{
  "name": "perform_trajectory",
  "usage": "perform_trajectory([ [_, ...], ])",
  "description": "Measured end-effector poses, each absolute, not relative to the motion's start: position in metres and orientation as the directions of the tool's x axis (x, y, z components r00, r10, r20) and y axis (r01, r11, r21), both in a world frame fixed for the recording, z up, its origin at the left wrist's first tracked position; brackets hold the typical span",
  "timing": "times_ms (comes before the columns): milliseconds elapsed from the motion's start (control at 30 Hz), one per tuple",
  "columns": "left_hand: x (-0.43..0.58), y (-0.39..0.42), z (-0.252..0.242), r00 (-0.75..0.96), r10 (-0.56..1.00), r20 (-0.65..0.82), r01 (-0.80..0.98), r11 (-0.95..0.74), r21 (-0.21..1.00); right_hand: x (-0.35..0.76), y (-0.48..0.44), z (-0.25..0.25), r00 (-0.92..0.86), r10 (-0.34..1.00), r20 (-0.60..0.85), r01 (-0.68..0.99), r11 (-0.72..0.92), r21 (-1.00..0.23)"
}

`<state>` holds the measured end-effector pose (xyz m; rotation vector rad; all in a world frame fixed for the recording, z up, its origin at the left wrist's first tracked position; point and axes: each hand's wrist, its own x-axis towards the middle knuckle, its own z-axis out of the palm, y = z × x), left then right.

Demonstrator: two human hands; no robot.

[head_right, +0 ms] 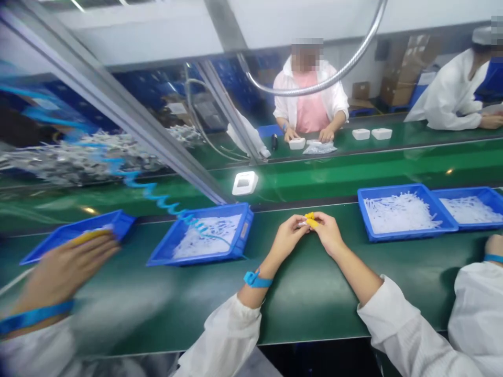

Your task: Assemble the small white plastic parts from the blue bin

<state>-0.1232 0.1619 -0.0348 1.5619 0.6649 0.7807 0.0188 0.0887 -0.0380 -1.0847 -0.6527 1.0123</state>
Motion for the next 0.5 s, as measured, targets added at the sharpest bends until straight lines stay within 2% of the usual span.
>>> perform_trajectory([
  [167,-0.130,0.161,-0.036,0.657,0.754,-0.013,-0.054,0.065,0.996,0.015,0.085,-0.035,0.488,0.872,-0.036,-0.342,0.153,-0.927],
  [333,-0.132,0.161,-0.033,0.598,0.800,-0.042,-0.131,0.149,0.980,0.015,0.084,-0.027,0.520,0.850,-0.081,-0.482,0.213,-0.850],
  [500,-0.133,0.162,-0.031,0.588,0.804,-0.094,-0.167,0.234,0.958,0.015,0.083,-0.024,0.498,0.865,-0.061,-0.486,0.220,-0.846],
])
